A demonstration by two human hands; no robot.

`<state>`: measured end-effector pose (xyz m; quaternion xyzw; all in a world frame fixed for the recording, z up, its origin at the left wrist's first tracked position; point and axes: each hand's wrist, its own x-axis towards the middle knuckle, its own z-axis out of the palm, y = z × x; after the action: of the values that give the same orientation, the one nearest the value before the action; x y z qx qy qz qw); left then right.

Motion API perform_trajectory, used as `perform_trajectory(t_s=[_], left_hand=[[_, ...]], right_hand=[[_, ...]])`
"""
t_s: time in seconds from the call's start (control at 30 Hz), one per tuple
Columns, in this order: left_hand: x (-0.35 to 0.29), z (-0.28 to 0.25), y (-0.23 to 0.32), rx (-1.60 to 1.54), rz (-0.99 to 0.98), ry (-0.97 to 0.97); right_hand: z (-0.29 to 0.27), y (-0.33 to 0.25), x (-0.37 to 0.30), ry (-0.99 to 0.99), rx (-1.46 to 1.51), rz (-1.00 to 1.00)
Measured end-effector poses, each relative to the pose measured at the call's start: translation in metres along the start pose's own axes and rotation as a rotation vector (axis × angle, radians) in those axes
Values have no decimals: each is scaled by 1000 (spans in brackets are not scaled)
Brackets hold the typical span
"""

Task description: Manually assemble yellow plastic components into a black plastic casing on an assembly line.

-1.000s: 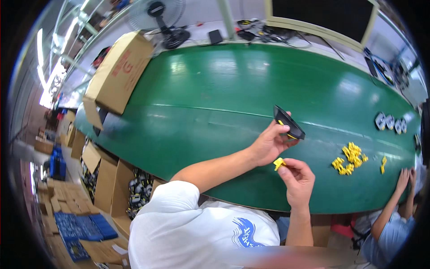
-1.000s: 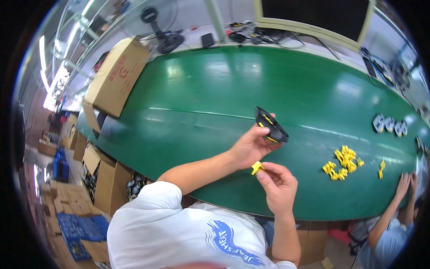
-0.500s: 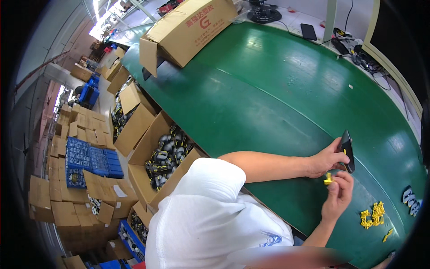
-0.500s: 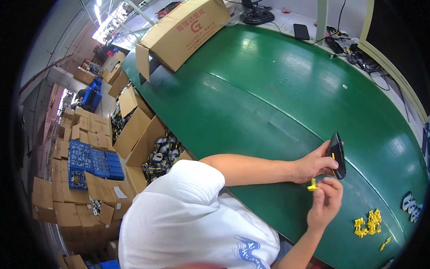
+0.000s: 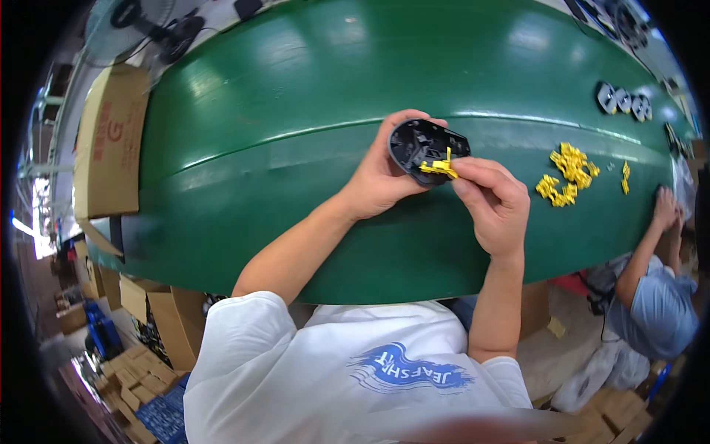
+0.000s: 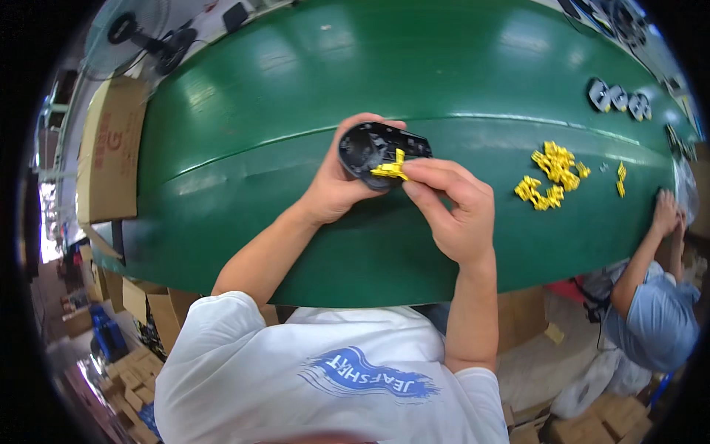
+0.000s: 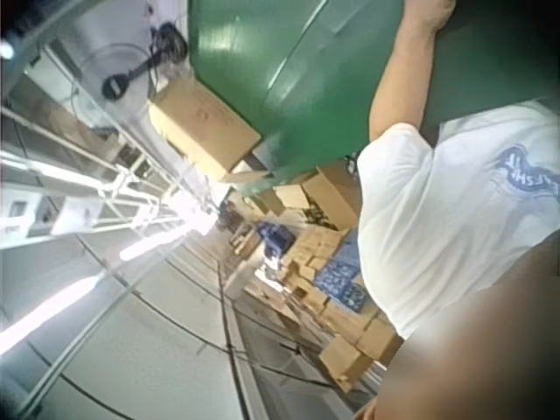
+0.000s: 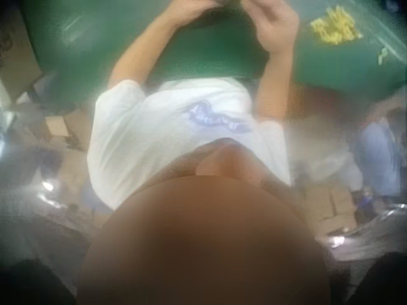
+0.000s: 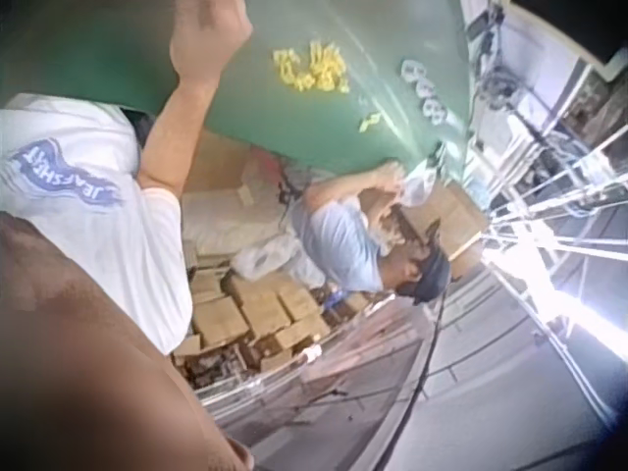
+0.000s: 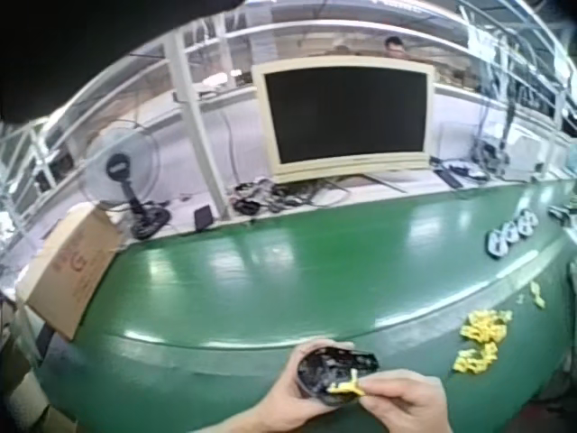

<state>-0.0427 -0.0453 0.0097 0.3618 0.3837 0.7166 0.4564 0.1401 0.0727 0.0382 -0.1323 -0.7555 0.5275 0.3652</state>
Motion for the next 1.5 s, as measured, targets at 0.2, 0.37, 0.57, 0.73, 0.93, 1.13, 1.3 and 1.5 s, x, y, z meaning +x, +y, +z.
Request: perform_trajectory(t_s=[0.2, 0.37, 0.57, 0.73, 0.93, 1.13, 1.3, 1.5], left_hand=[[2, 4, -7, 40, -20, -54], [2, 4, -11, 172, 14, -100], [-3, 2, -5, 242, -91, -179], [-3, 5, -7, 275, -77, -182], [-2, 5, -6, 105, -48, -116], [-1, 2, -3, 90, -58, -106], [-5, 4, -7, 123, -39, -98], [-1, 2, -4, 190, -35, -93]], right_hand=[[-9, -5, 2, 10, -137, 75], [-10, 6, 0, -34, -282, -8], [-9, 7, -1, -120, -301, 6], [-8, 10, -1, -82, -357, 24], [-10, 1, -1, -67, -441, 43], [-7, 2, -4, -56, -489, -19], [-8, -6, -7, -91, -533, 24], [-5, 1, -12, -82, -441, 100]])
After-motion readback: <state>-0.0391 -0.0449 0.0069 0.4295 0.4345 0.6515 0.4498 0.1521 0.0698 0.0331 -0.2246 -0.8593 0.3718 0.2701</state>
